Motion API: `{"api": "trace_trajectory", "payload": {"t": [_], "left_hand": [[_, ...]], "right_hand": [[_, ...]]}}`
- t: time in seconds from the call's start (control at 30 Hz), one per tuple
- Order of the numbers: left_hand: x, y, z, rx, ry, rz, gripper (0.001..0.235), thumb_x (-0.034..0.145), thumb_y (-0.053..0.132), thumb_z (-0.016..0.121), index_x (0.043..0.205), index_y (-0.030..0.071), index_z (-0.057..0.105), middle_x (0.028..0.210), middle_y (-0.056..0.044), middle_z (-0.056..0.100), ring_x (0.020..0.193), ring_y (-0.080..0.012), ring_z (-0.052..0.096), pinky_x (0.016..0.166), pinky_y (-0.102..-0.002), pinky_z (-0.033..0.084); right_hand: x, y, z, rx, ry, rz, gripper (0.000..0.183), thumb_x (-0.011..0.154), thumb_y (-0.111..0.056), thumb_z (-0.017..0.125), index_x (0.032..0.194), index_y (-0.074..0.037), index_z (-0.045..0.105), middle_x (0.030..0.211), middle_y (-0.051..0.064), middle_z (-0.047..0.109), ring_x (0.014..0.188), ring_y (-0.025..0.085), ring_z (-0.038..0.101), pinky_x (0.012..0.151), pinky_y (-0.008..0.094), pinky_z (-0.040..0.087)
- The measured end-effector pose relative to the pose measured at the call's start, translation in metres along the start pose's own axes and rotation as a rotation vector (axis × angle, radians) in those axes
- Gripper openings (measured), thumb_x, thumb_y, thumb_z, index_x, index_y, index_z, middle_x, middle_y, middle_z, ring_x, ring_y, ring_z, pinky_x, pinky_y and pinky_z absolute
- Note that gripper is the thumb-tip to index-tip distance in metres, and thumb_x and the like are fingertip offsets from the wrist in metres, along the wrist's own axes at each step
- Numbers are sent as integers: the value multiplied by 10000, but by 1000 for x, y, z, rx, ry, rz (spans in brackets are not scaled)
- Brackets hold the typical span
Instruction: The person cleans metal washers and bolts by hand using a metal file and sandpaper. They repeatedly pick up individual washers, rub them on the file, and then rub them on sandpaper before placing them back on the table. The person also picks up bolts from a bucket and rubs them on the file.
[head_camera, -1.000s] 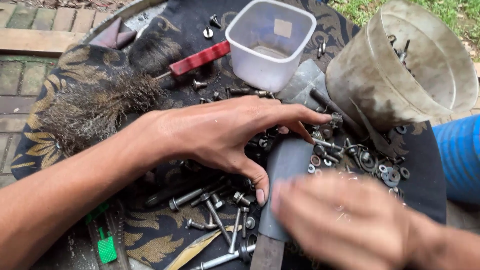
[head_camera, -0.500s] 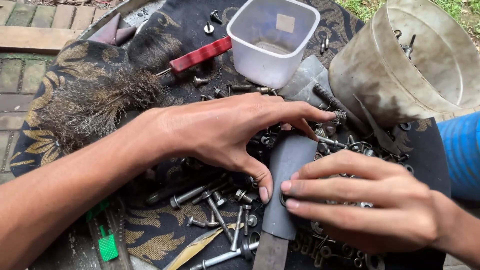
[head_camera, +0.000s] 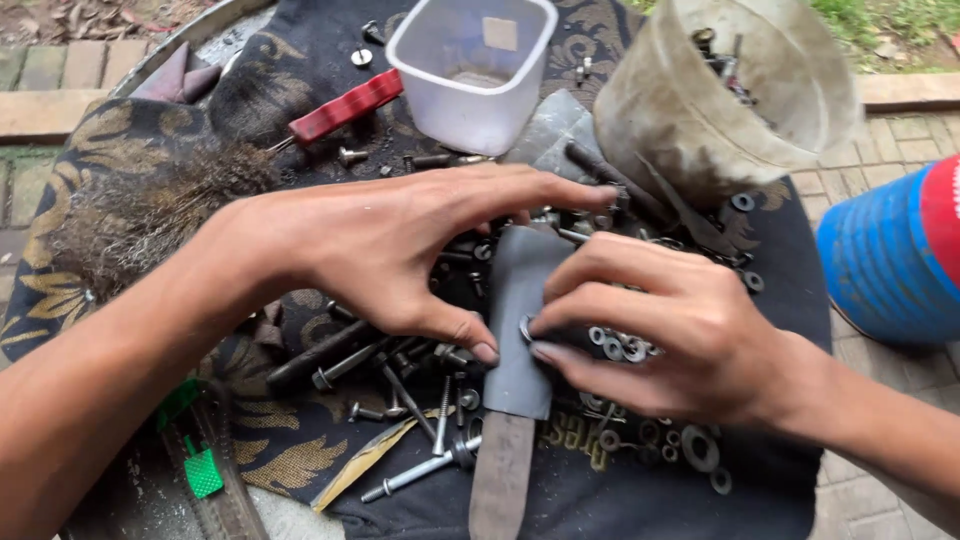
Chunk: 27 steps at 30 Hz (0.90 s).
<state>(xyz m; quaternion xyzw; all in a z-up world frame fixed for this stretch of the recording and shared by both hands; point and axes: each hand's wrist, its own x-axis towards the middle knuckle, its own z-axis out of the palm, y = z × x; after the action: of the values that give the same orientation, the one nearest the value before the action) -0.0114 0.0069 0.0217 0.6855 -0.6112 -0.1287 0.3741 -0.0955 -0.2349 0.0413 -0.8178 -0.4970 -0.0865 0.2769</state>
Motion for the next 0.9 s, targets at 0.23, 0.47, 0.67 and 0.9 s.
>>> {"api": "trace_trajectory", "payload": {"t": [0.23,0.47,0.67,0.9], "left_hand": [[14,55,-25,208,96,-46,867,885,537,681,1517,32,372,1550,-163,508,1424,-323,487,1134,-473,362],[33,85,16,-162,673,-398,202,807,262,797,966,138,800,865,17,865,704,-11,809,668,-149,692],[33,74,29,-435,903,-551,136,773,182,839,889,115,858,838,-13,891,727,-12,806,700,-137,682],[34,79,28,-393,894,-506,138,834,213,779,920,114,822,899,5,874,783,-19,797,767,-158,671]], "right_hand": [[3,-15,-1,105,212,173,39,871,2,719,888,12,686,847,127,694,707,195,679,664,266,547],[-5,-3,3,846,664,671,138,930,-115,704,880,12,682,794,73,654,705,133,590,638,257,480],[-8,14,0,862,604,568,237,987,-155,623,968,67,703,854,167,672,723,215,640,658,303,522],[1,25,-4,35,32,411,656,751,-449,848,1223,-43,639,1176,114,646,1114,230,632,836,323,570]]}}
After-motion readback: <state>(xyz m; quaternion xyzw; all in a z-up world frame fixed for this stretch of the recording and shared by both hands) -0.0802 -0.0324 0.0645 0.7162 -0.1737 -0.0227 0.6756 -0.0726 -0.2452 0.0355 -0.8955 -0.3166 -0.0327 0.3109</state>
